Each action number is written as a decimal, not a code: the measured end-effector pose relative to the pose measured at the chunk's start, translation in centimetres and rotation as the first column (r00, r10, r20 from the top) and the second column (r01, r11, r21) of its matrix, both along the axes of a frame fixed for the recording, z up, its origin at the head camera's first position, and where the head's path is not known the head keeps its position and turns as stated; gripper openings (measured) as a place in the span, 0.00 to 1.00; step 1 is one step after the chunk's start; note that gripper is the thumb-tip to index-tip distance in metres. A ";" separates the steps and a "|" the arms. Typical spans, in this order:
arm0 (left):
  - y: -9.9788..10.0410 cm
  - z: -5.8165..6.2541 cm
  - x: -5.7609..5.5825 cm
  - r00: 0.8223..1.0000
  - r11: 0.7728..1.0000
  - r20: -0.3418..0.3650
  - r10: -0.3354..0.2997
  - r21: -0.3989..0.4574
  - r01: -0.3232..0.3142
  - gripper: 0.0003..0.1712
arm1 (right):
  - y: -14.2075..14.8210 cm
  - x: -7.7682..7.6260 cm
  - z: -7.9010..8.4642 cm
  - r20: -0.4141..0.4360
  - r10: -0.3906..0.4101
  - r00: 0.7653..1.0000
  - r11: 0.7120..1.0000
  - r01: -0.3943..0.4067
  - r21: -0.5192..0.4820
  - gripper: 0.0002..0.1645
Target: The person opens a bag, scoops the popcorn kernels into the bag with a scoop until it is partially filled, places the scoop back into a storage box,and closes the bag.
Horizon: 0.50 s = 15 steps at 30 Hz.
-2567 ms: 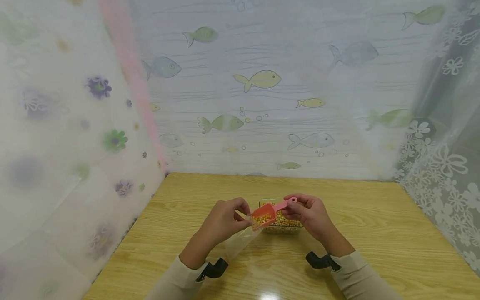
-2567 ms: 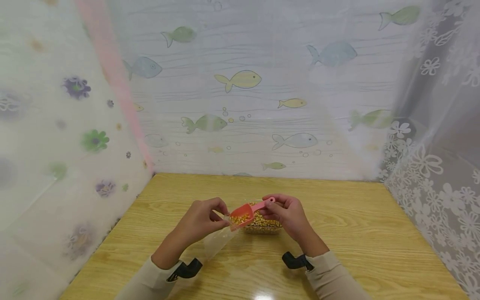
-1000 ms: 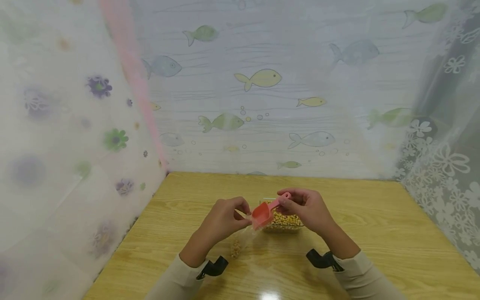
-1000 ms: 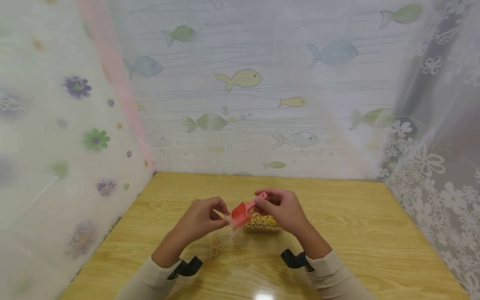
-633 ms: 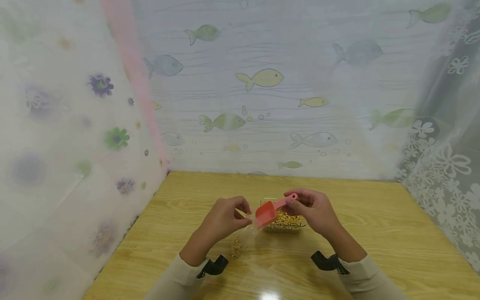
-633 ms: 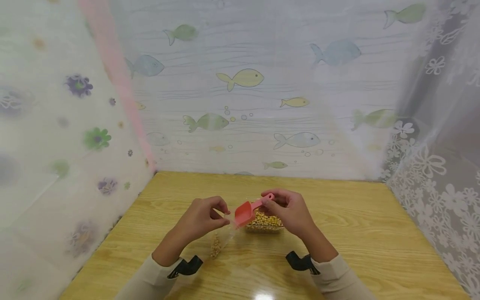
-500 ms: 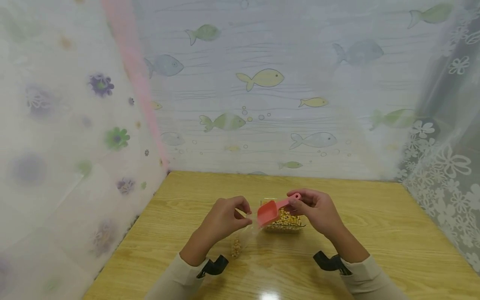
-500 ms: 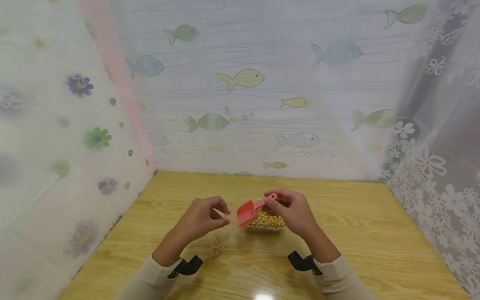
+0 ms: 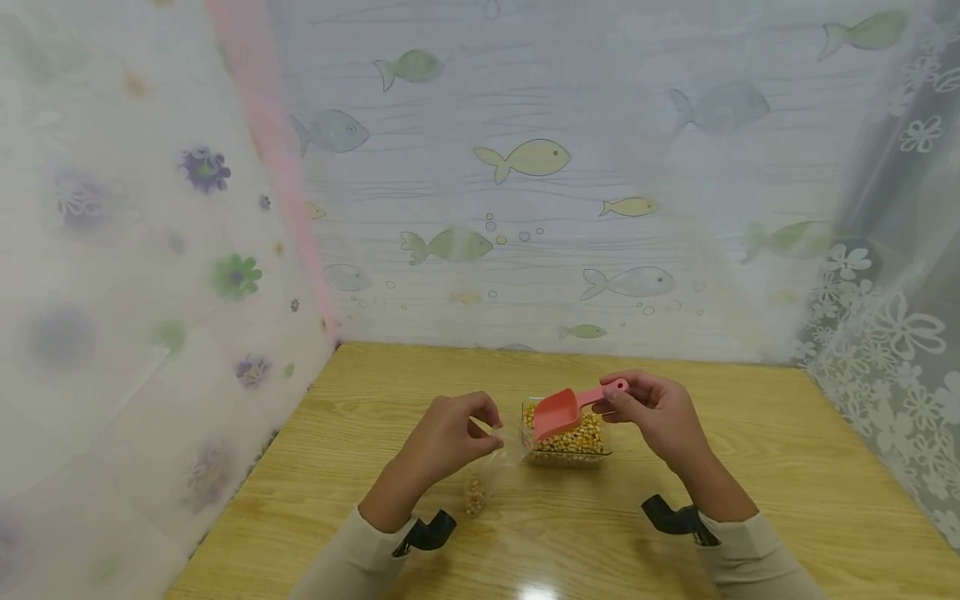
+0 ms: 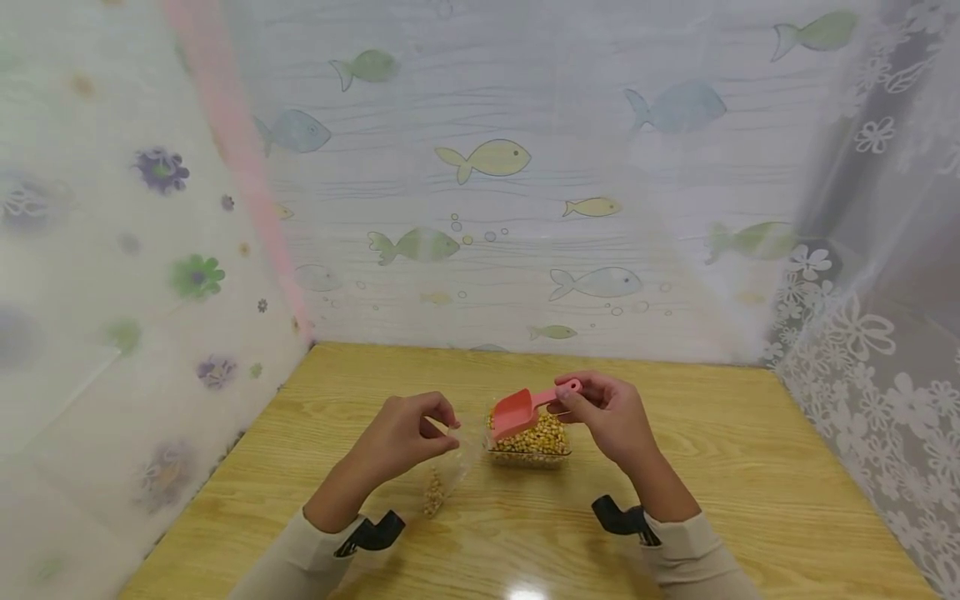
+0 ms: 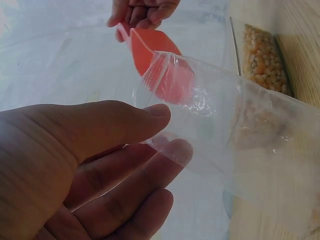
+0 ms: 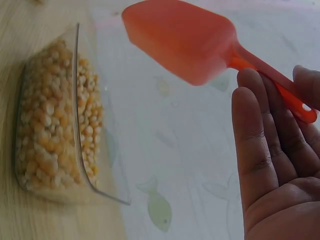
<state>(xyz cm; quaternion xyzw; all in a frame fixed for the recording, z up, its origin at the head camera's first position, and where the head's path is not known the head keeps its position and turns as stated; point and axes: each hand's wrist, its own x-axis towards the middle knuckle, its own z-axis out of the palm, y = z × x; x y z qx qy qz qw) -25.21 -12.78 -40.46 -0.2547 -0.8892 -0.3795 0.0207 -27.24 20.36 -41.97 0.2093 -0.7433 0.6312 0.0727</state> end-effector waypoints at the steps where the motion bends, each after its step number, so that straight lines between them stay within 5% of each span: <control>1: 0.0 0.0 0.0 1.000 1.000 -0.003 -0.002 -0.001 0.002 0.11 | 0.1 -0.1 -0.1 0.003 -0.004 1.000 1.000 0.004 0.001 0.17; 15: 0.0 0.2 0.1 1.000 1.000 -0.024 0.019 -0.012 -0.020 0.11 | 2.0 -1.6 -1.7 0.096 -0.070 0.993 0.996 0.064 0.059 0.23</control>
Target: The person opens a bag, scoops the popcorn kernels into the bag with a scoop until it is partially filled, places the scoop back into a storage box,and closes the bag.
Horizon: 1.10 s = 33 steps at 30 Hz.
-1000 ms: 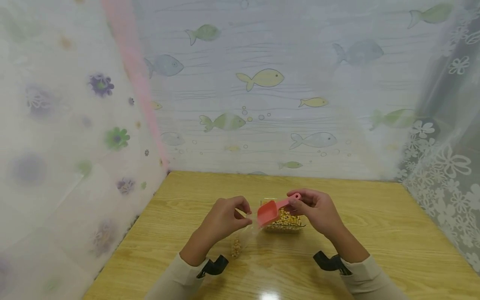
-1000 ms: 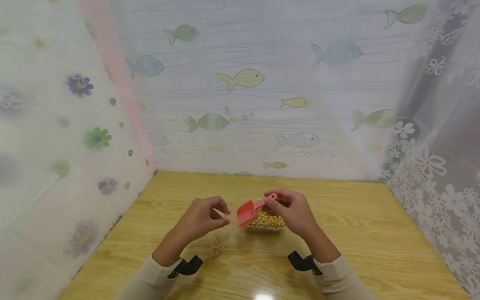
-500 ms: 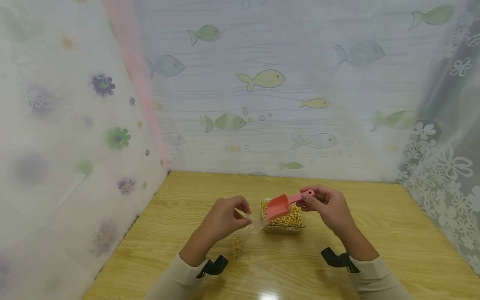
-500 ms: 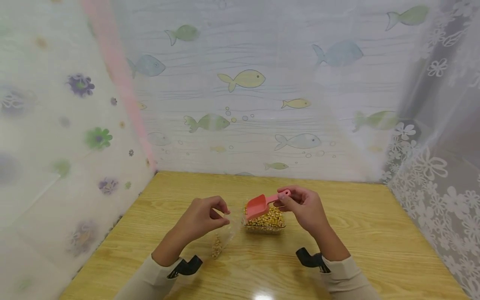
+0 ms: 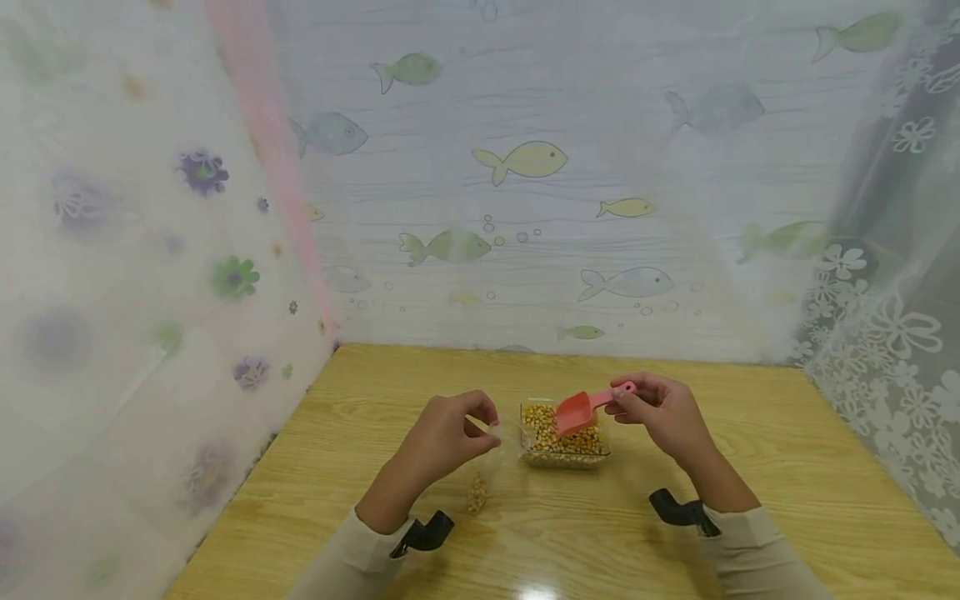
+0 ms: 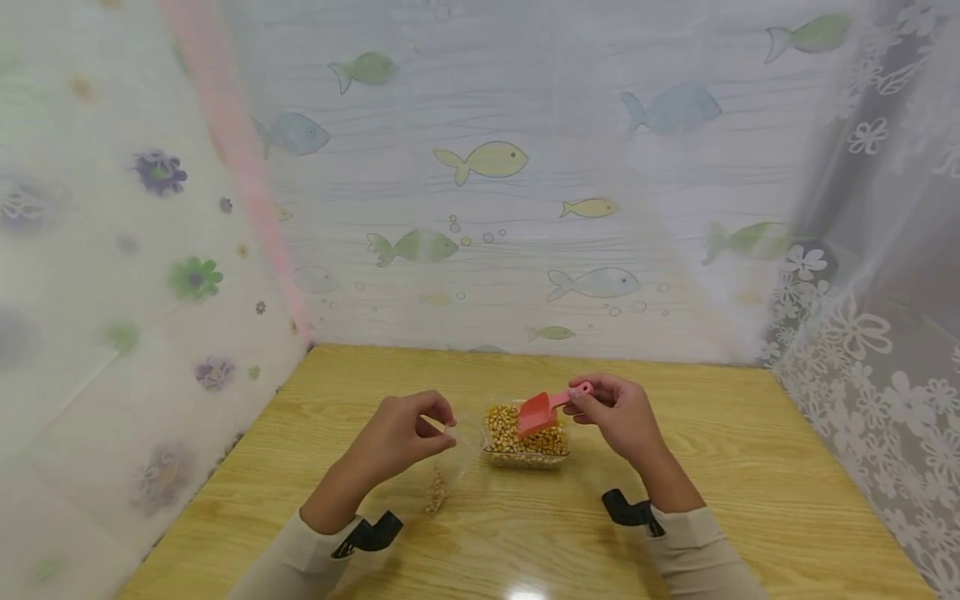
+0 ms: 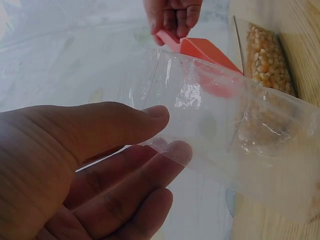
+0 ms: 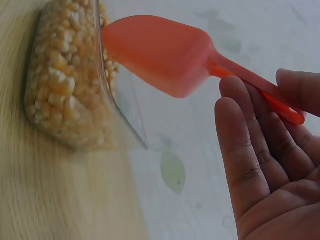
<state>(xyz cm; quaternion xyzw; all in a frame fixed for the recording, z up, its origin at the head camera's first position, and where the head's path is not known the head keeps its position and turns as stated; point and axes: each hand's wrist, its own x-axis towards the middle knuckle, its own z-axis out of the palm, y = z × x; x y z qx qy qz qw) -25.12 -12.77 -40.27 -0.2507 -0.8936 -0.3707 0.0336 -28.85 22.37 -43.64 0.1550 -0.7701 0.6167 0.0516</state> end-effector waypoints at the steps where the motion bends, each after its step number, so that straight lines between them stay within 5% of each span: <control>1: 0.0 0.0 0.0 1.000 1.000 0.002 0.001 0.000 -0.001 0.11 | 0.2 -0.1 -0.1 0.009 -0.001 1.000 1.000 0.001 -0.001 0.23; 23: -0.3 0.0 0.0 1.000 1.000 0.003 0.011 0.004 -0.011 0.10 | 2.3 -0.5 -0.3 0.030 -0.046 0.999 0.998 0.045 0.034 0.24; 33: -0.3 0.1 0.0 1.000 1.000 -0.014 0.013 0.006 -0.012 0.11 | 2.1 -1.1 -1.4 0.095 -0.030 0.995 0.999 0.034 -0.041 0.26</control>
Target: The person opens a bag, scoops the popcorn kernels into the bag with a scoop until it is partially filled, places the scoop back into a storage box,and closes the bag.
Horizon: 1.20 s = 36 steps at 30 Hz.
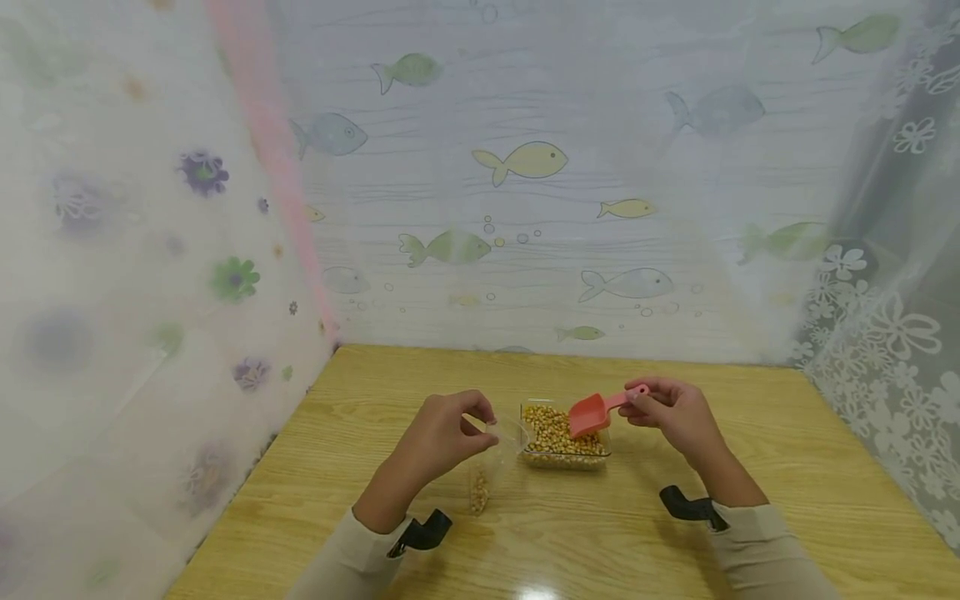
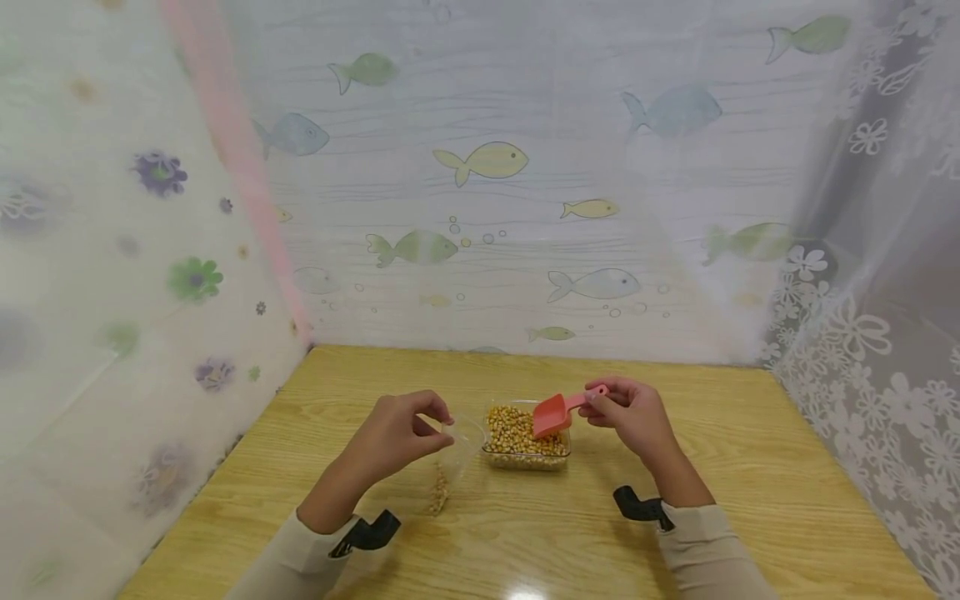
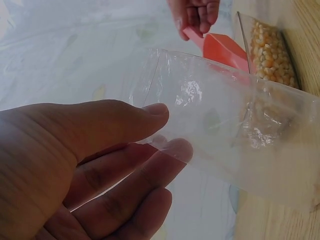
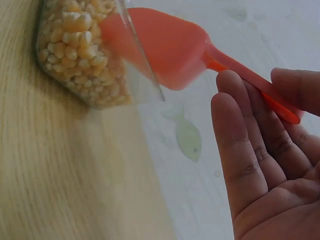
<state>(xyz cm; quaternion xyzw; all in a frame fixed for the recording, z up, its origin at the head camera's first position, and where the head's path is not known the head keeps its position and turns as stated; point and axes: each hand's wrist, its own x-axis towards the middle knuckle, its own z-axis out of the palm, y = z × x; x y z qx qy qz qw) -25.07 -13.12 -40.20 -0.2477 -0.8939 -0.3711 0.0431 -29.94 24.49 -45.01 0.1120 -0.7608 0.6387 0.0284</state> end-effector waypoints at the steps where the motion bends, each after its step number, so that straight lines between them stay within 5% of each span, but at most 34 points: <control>1: 0.0 0.0 0.0 1.000 1.000 -0.002 0.000 -0.001 0.000 0.11 | 0.0 -0.1 -0.2 0.009 -0.001 1.000 1.000 0.001 -0.013 0.26; 16: -0.3 0.3 -0.2 1.000 1.000 0.006 0.016 -0.009 -0.016 0.10 | 0.1 -0.9 -2.4 0.095 0.046 0.994 0.987 -0.030 -0.156 0.28; 30: -0.8 0.5 -0.1 0.999 0.999 0.006 0.053 -0.002 -0.053 0.10 | -0.4 -0.9 -3.4 0.139 0.149 0.979 0.923 -0.088 -0.374 0.11; 36: -1.2 0.7 -0.3 0.998 0.998 0.020 0.067 -0.008 -0.067 0.11 | -0.6 -1.0 -3.8 0.174 0.151 0.973 0.924 -0.077 -0.375 0.12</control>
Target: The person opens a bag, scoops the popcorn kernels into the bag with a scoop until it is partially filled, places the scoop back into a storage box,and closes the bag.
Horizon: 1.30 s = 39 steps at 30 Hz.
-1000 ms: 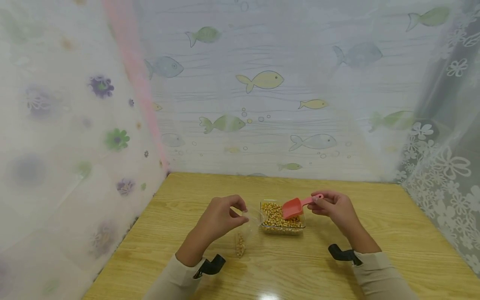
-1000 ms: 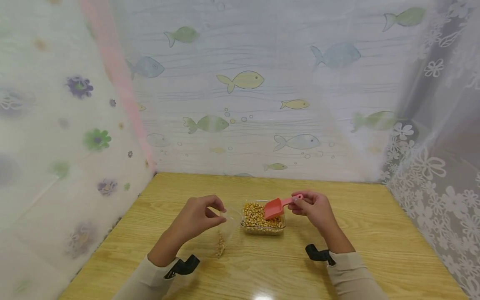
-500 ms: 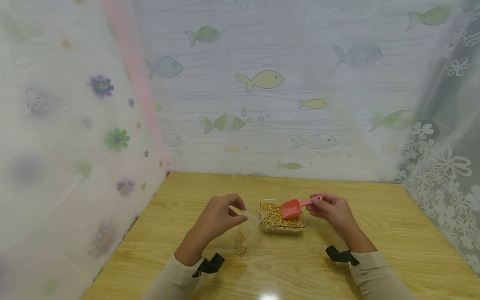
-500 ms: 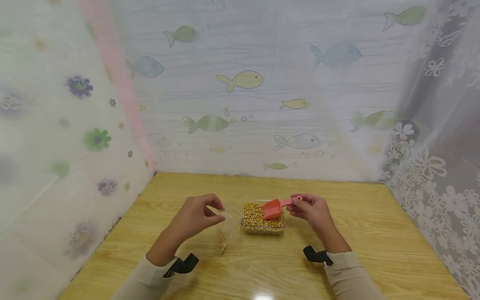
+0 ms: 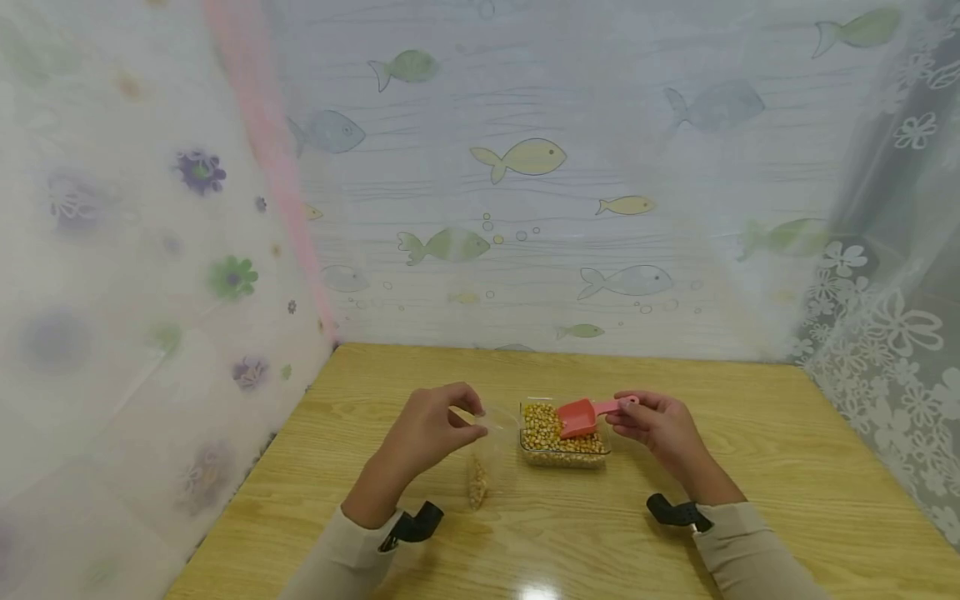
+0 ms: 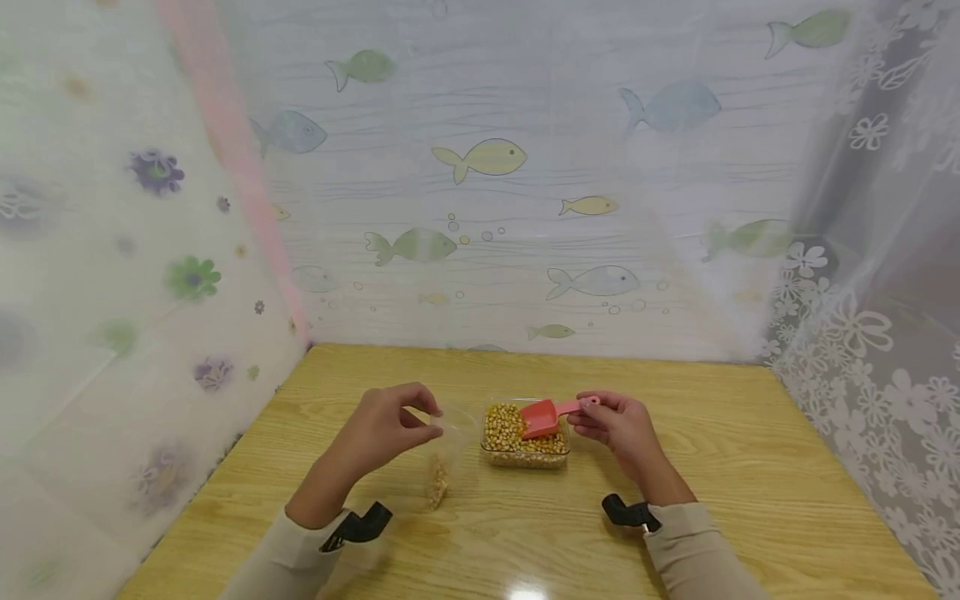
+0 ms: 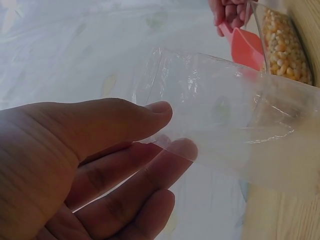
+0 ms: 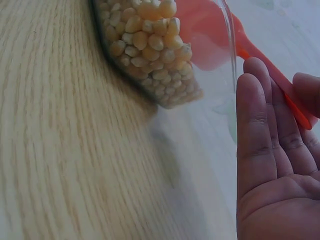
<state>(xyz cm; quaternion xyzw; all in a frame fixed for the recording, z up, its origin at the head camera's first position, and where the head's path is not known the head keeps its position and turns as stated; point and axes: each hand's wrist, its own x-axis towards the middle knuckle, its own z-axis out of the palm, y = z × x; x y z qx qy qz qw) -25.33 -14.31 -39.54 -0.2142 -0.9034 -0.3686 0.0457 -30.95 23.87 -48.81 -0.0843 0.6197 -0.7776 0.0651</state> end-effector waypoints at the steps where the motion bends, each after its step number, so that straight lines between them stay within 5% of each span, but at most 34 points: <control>1: -0.1 0.1 0.0 1.000 1.000 0.003 0.004 0.001 -0.004 0.11 | -0.1 0.0 -0.1 0.006 -0.003 1.000 1.000 0.003 0.005 0.12; 13: -0.8 0.6 -0.1 0.999 0.999 0.001 0.035 0.030 -0.035 0.11 | -0.4 -0.3 -0.5 0.039 0.011 0.999 1.000 -0.010 -0.009 0.13; 18: -0.8 0.6 -0.1 1.000 0.999 0.003 0.026 0.032 -0.026 0.11 | -0.6 -0.3 -0.6 0.062 0.006 0.998 1.000 -0.006 -0.010 0.20; 26: -0.9 0.5 -0.1 1.000 1.000 0.000 0.014 0.027 -0.014 0.11 | -0.9 -0.1 -0.3 0.062 0.070 0.996 0.997 -0.071 0.013 0.23; 39: -0.8 0.4 -0.2 1.000 1.000 0.007 0.002 0.014 -0.002 0.11 | -0.6 0.0 -0.6 0.042 0.077 0.996 0.978 -0.084 0.193 0.34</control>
